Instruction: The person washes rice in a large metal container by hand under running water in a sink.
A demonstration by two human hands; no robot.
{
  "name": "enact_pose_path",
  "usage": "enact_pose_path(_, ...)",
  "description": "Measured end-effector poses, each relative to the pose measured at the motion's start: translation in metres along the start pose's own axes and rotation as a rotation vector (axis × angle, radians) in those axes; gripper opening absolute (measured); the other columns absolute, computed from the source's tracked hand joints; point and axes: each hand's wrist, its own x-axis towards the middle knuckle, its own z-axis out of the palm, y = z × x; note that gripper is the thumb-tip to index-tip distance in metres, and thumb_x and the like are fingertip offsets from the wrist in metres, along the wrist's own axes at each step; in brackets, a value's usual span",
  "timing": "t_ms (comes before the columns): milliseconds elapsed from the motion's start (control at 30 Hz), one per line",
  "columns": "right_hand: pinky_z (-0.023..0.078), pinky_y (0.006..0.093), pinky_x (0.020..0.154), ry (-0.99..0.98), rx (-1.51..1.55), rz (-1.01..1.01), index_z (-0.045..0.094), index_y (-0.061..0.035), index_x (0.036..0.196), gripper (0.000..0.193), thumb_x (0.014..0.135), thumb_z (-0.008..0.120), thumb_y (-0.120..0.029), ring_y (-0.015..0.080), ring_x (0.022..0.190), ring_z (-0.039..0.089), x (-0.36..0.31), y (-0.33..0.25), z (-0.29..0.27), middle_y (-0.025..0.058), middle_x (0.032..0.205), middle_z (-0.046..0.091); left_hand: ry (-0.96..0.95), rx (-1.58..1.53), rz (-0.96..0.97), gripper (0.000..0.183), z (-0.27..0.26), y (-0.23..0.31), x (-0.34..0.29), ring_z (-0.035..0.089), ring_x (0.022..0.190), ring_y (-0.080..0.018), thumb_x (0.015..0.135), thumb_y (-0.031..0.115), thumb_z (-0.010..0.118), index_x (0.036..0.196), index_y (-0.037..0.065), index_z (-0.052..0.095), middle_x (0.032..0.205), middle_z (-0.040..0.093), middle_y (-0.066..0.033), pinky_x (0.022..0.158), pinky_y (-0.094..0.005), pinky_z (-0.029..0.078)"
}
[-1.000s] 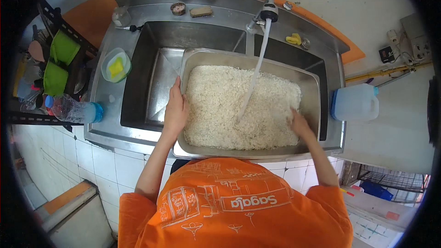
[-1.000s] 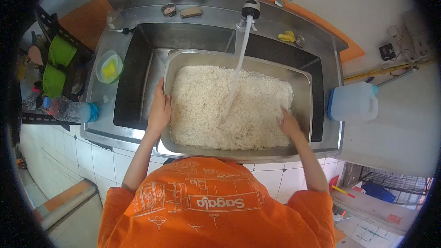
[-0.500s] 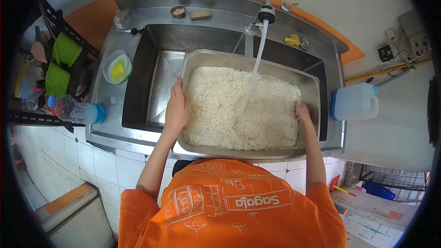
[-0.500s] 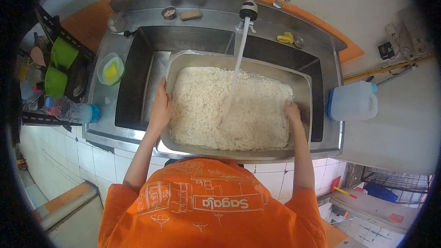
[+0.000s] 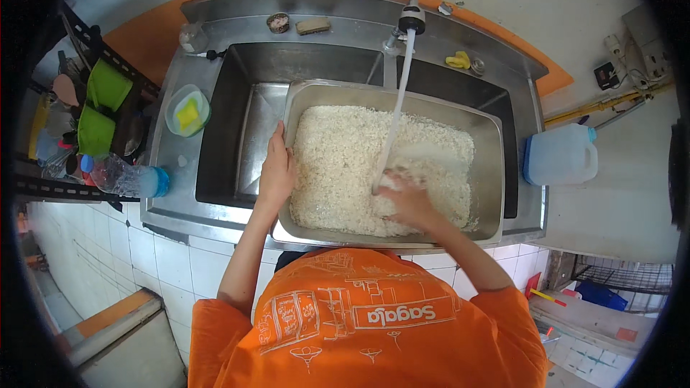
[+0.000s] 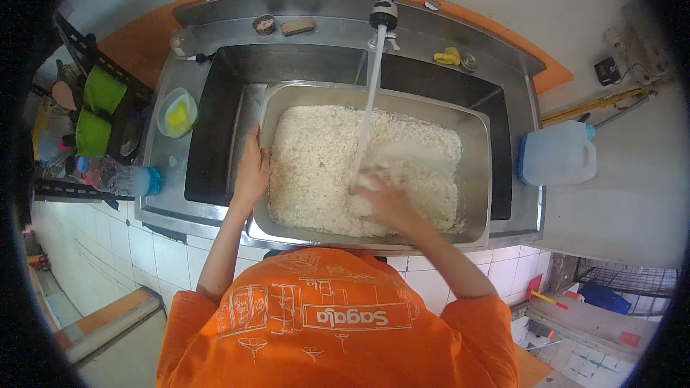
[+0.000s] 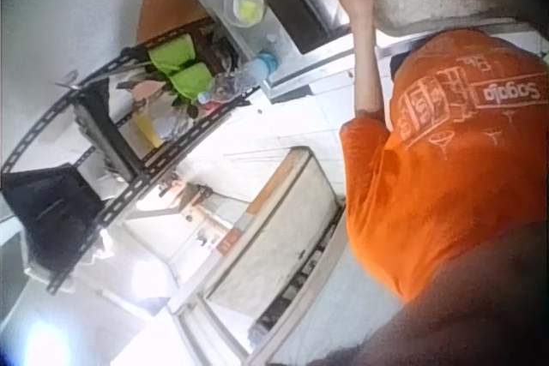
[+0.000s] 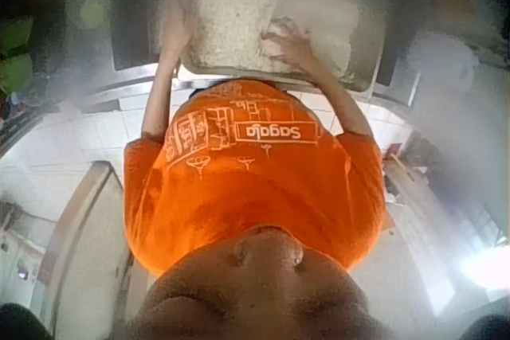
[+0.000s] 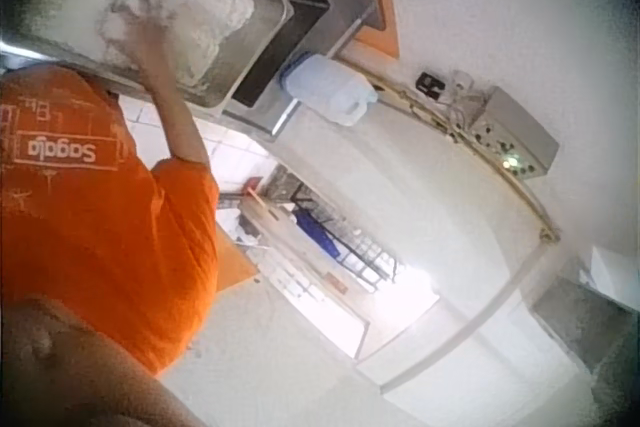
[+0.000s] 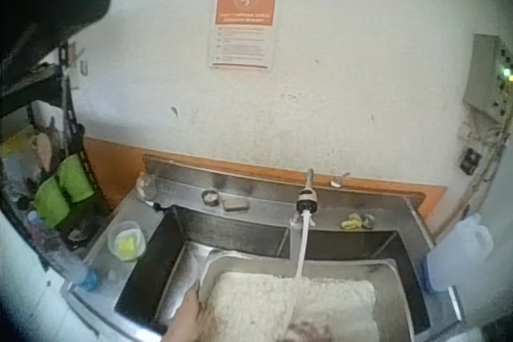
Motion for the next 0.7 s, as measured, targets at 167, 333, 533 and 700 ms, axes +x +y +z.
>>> enact_pose_path(167,0.038,0.0582,0.091,-0.043,-0.004,0.519,0.037,-0.0230,0.132,0.088,0.057,0.081,-0.029,0.0451,0.127,0.027,0.019,0.090,0.008,0.0218,0.142,0.022,-0.002,-0.009,0.022,0.050,0.000,0.004,0.002,0.043,0.116,-0.0420,0.088,0.004,0.038,0.136,0.001,0.022,0.133,0.035,-0.0264,0.094,-0.0425,0.039)
enact_pose_path(333,0.044,0.0499,0.090,0.018,0.460,0.790,0.036,-0.0107,0.131,0.064,0.074,0.063,-0.020,0.0411,0.122,0.037,0.013,0.137,0.029,0.0284,0.131,0.037,-0.012,-0.079,-0.026,0.050,0.000,0.000,0.000,0.037,0.124,-0.0383,0.090,0.006,0.038,0.137,0.000,0.022,0.135,0.034,-0.0252,0.102,-0.0400,0.031)
enact_pose_path(533,0.046,0.0483,0.086,-0.183,-0.273,0.256,0.036,-0.0062,0.130,0.062,0.076,0.061,-0.022,0.0454,0.110,0.047,-0.054,0.133,0.035,0.0324,0.129,0.037,-0.026,-0.015,-0.031,0.050,-0.001,0.000,0.000,0.044,0.116,-0.0425,0.088,0.004,0.038,0.136,-0.001,0.022,0.133,0.034,-0.0265,0.095,-0.0428,0.039)
enact_pose_path(700,0.050,0.0430,0.080,0.013,0.060,0.666,0.034,-0.0021,0.134,0.077,0.071,0.071,-0.024,0.0372,0.098,0.058,-0.024,0.176,0.055,0.0288,0.125,0.044,-0.035,-0.048,-0.006,0.052,0.004,0.003,0.002,0.045,0.114,-0.0427,0.087,0.003,0.038,0.136,-0.001,0.022,0.133,0.035,-0.0269,0.094,-0.0432,0.040)
